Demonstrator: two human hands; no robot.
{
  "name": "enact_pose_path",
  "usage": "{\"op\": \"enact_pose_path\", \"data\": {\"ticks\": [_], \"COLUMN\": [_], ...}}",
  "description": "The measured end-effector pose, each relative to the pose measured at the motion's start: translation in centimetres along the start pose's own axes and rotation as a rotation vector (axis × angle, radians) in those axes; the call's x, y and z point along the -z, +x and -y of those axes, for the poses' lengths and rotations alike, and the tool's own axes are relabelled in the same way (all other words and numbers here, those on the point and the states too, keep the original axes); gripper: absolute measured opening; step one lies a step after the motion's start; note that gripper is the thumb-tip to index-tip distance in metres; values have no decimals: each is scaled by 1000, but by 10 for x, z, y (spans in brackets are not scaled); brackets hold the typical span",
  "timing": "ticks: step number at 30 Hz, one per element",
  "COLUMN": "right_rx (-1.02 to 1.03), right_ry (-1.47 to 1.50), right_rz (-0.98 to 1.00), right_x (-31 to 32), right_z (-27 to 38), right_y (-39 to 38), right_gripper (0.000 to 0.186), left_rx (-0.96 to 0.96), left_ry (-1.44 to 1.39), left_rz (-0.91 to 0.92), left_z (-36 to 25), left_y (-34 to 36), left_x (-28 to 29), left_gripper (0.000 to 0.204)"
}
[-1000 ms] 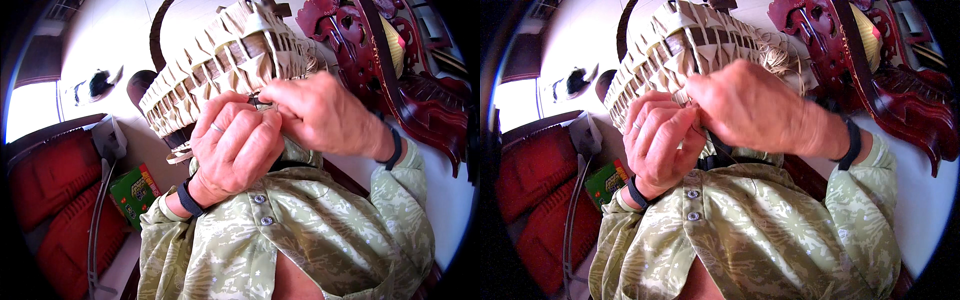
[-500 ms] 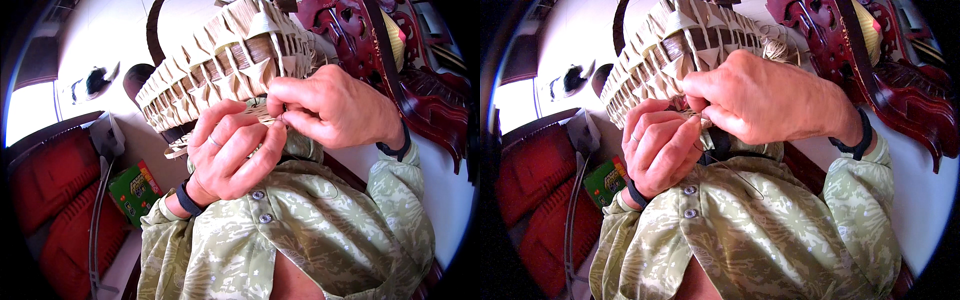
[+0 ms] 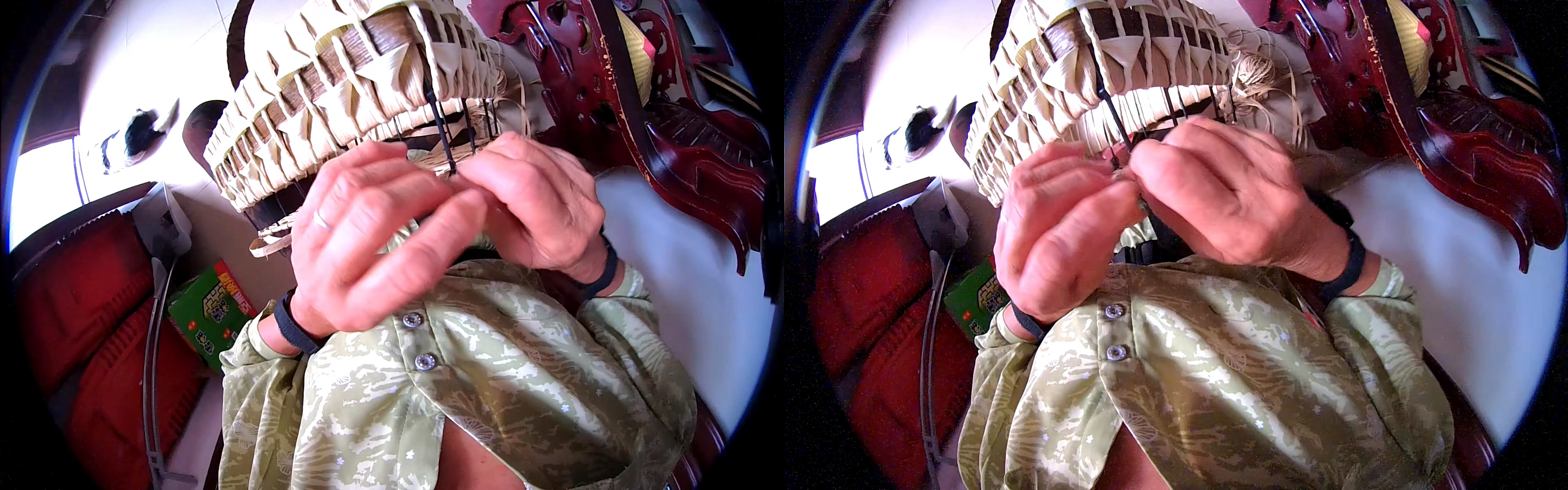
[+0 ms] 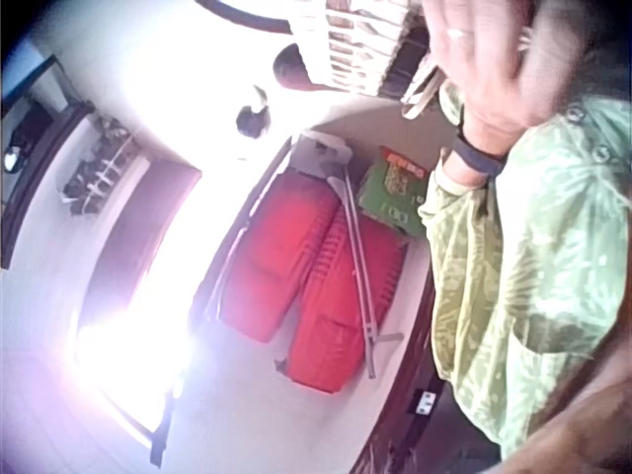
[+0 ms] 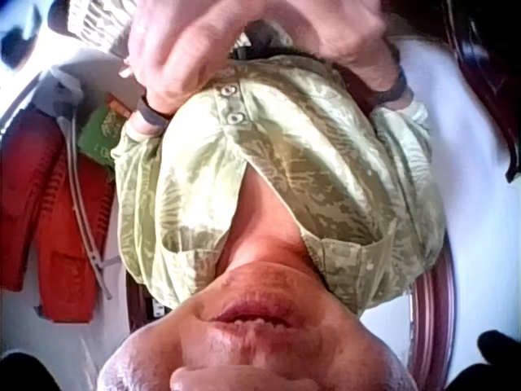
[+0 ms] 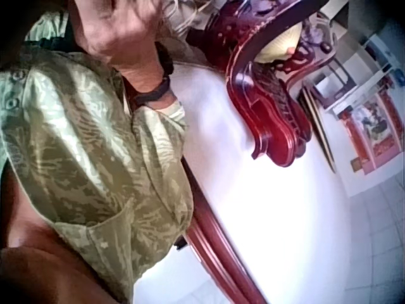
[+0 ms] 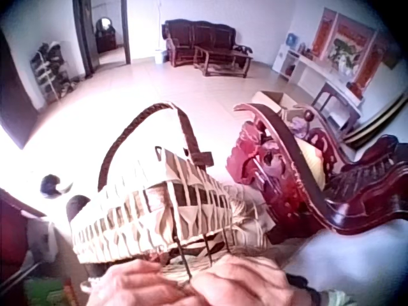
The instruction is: The person weaves a basket by hand, threading thin strips of material through the frame and securing them.
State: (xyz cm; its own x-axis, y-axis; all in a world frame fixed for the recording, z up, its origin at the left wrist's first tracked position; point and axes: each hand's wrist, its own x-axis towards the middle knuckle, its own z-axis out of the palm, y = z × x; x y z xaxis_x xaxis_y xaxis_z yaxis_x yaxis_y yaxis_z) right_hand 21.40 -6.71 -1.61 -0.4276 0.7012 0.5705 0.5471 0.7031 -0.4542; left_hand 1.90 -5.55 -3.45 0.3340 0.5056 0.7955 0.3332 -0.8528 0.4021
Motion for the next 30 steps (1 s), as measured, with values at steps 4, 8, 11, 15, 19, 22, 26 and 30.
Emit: {"op": "enact_pose_path", "data": {"ticks": [4, 8, 11, 15, 19, 22, 26, 30], "right_rx": [-167, -340, -464, -651, -715, -751, -645, -345], "right_ry": [150, 318, 484, 674, 830, 831, 623, 449], "right_rz": [-149, -201, -237, -255, -288, -295, -307, -321], "right_x": [-8, -12, -15, -15, -16, -16, -18, -19], "right_z": [5, 8, 10, 14, 15, 17, 18, 9], "right_y": [-5, -5, -11, -11, -6, -2, 0, 5], "right_gripper": [18, 9, 7, 2, 5, 5, 5, 4], "left_rx": [271, 420, 489, 576, 631, 676, 598, 588], "left_ry": [10, -85, -156, -219, -286, -318, -218, -171], "left_rz": [101, 119, 109, 146, 86, 81, 103, 144], "left_z": [-4, -13, -13, -16, -14, -15, -16, -18], "left_y": [-7, -7, -5, 1, -1, 1, 7, 10], "left_x": [-3, -2, -1, 2, 0, 3, 2, 1], "left_gripper": [37, 30, 22, 15, 14, 14, 14, 14]}}
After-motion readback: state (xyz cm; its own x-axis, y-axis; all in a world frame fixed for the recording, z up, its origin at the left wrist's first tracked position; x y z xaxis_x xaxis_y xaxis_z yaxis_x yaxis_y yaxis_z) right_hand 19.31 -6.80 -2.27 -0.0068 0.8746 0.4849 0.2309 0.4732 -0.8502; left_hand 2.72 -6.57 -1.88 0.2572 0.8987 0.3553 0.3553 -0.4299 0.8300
